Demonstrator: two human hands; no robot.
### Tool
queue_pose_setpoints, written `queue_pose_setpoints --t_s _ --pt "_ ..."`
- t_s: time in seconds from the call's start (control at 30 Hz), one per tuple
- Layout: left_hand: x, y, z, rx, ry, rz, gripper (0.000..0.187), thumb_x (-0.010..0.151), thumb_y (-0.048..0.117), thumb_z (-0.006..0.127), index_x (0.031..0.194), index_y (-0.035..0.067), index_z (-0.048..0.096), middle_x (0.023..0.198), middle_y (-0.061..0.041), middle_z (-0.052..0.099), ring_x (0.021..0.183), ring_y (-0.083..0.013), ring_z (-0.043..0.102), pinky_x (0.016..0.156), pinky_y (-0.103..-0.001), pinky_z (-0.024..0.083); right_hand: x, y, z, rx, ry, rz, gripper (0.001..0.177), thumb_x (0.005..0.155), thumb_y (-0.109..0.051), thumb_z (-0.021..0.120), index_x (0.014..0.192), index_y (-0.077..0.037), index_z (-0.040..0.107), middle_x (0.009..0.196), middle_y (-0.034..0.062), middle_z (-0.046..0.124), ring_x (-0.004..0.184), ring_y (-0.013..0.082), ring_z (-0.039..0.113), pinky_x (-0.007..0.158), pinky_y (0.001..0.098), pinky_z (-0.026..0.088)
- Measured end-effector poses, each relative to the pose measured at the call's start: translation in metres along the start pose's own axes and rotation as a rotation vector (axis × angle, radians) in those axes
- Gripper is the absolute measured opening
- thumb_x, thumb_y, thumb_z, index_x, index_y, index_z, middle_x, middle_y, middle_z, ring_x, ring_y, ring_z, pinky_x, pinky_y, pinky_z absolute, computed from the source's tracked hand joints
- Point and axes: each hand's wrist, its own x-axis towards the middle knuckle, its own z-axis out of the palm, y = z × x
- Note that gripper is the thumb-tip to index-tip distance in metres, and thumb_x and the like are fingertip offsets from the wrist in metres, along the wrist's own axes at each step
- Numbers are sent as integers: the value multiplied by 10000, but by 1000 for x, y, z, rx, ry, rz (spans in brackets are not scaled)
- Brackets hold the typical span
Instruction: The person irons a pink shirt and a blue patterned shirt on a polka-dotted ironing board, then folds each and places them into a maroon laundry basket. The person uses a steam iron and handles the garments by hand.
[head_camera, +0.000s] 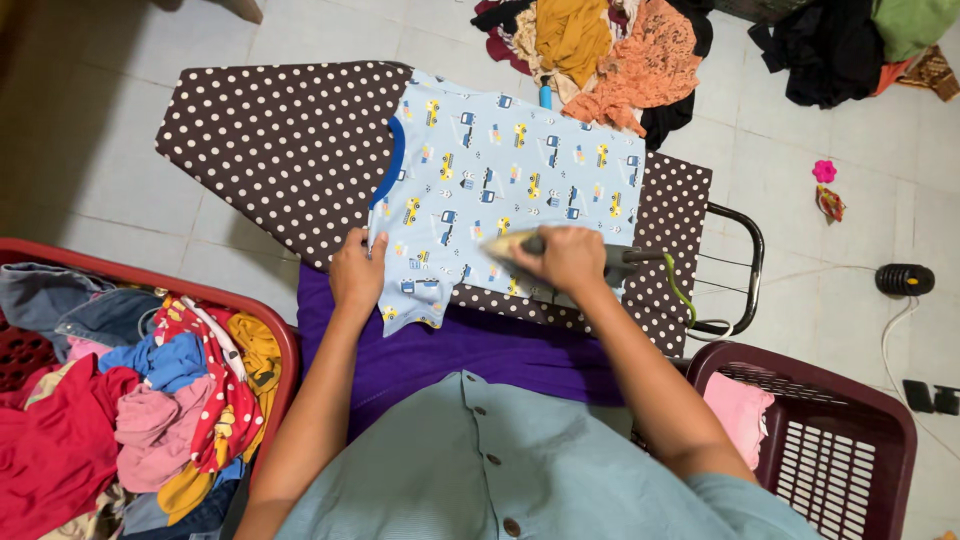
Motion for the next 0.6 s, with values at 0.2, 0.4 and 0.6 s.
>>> queue_pose_setpoints --t_s 0.2,0.4,0.6 --pt "0 4 -4 -43 -2 -21 407 969 457 632 1083 70 689 874 -164 747 826 -371 725 728 -489 547 13 -18 -2 77 -23 -152 524 803 -700 671 822 -195 811 555 107 670 499 299 667 510 440 528" --pt "-10 -7 2 -194 9 -70 383 984 365 699 1154 31 625 791 -156 731 718 -294 696 673 -413 522 33 -38 1 46 -43 94 562 803 -708 668 807 -159 791 592 122 668 505 281 674 463 452 517" --pt "-22 -48 15 -740 -68 -213 530 843 142 806 1222 4 462 874 -111 744 740 -146 674 642 -283 534 45 -61 7 52 -58 -16 582 823 -706 668 776 -136 776 616 120 683 529 292 674 540 441 532"
